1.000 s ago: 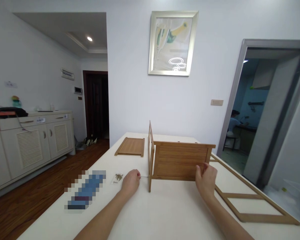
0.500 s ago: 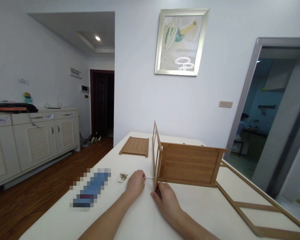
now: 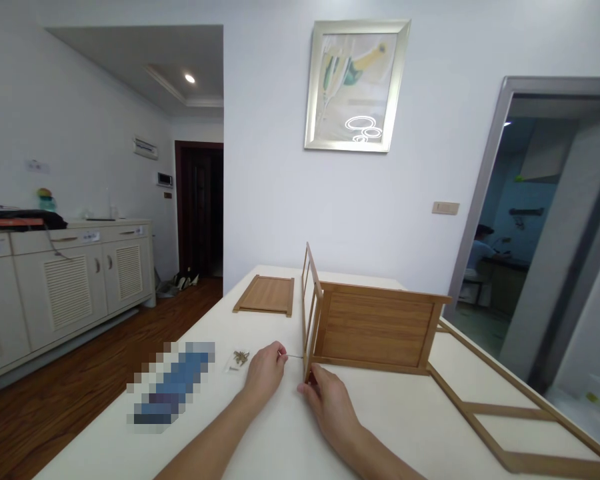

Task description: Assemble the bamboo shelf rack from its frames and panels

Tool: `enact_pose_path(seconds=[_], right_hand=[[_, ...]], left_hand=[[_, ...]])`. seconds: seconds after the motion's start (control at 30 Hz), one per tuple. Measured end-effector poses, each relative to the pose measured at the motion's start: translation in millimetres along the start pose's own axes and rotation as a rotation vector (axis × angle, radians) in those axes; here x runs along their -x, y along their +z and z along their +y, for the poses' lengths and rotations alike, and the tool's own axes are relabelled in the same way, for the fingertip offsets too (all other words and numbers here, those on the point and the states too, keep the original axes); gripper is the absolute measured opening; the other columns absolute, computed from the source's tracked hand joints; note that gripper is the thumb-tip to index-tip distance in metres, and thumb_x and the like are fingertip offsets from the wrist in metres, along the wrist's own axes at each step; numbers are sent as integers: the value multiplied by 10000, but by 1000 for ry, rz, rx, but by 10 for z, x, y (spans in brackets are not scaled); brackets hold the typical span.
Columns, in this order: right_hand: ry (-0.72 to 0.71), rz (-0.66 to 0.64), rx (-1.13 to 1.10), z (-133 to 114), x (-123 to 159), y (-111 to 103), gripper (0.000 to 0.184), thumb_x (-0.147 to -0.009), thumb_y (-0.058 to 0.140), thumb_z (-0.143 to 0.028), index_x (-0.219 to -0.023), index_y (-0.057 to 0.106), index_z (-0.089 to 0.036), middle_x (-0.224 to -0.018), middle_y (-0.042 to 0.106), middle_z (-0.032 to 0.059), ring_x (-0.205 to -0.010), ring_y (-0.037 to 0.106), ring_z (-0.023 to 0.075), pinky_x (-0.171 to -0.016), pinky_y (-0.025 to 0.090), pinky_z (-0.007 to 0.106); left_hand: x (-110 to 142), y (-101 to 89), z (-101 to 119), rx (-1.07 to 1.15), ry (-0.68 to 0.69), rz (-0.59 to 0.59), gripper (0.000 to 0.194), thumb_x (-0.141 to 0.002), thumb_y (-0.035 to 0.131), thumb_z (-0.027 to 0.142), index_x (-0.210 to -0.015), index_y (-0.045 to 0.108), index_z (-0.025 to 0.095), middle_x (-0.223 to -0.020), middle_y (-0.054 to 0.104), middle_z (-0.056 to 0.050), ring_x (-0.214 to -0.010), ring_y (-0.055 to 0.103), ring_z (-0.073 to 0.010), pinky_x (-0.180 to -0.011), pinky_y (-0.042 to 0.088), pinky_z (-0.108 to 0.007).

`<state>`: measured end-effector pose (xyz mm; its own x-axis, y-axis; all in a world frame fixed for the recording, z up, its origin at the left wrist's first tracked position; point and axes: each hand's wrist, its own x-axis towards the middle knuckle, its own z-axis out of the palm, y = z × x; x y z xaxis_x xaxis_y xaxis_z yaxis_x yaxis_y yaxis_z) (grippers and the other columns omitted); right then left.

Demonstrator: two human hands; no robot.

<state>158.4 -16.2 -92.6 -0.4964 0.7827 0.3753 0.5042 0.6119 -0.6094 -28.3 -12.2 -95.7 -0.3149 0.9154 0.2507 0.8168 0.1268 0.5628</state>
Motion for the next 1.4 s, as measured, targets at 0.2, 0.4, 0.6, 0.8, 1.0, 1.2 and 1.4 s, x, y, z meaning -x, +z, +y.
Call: enact_pose_path(seconds=[0.2, 0.4, 0.6, 0.8, 1.0, 1.2, 1.4], right_hand=[[-3, -2, 36, -12, 5, -3, 74, -849, 523, -186, -891, 581, -207, -904, 692, 51, -849, 617, 216, -734, 403, 284], [-10, -9, 36, -6, -3, 7, 72, -859, 515, -183, -886, 576, -210, -916, 689, 56, -874, 623, 216, -747, 418, 279], [-3, -6, 27, -16, 0, 3, 79, -866, 503, -183, -889, 577, -201, -926, 685, 68, -885, 622, 220, -762, 424, 284], [-5, 2, 27, 7, -1, 13, 80, -861, 499, -168, -881, 571, -195, -928, 681, 78, -887, 615, 228, -770, 423, 298], [-12, 1, 15, 7, 6, 1, 90, -860, 495, -156, -889, 569, -199, -953, 682, 74, -893, 614, 224, -777, 422, 294], [5, -6, 25, -13, 1, -3, 90, -849, 510, -150, -887, 569, -206, -947, 685, 65, -899, 618, 223, -778, 421, 288], [17, -9, 22, -18, -3, -4, 99, -848, 509, -146, -897, 576, -198, -957, 689, 72, -897, 618, 223, -788, 422, 291]], left_hand=[[-19, 7, 1, 96, -61, 24, 159, -861, 566, 258, -854, 715, 202, -854, 753, -29, -818, 667, -170, -738, 415, -258], [-64, 33, -14, 202, -108, 32, 155, -815, 596, 259, -807, 735, 192, -809, 757, -28, -779, 687, -158, -693, 455, -239], [-91, 63, -38, 264, -136, 60, 184, -751, 619, 186, -914, 701, 165, -705, 737, -3, -691, 669, -144, -670, 457, -236], [-81, 62, -27, 291, -109, 43, 148, -757, 620, 173, -875, 709, 178, -745, 742, -3, -733, 675, -141, -689, 454, -227], [-40, 55, 13, 247, -64, 54, 116, -793, 596, 185, -798, 707, 221, -810, 735, 12, -754, 648, -135, -753, 421, -240], [-60, 49, -60, 294, -77, 15, 205, -791, 610, 329, -839, 760, 199, -773, 749, -25, -749, 667, -181, -690, 439, -258], [-89, 113, -130, 429, -54, -51, 421, -843, 476, 439, -775, 758, 134, -716, 740, -48, -674, 671, -178, -613, 466, -254]])
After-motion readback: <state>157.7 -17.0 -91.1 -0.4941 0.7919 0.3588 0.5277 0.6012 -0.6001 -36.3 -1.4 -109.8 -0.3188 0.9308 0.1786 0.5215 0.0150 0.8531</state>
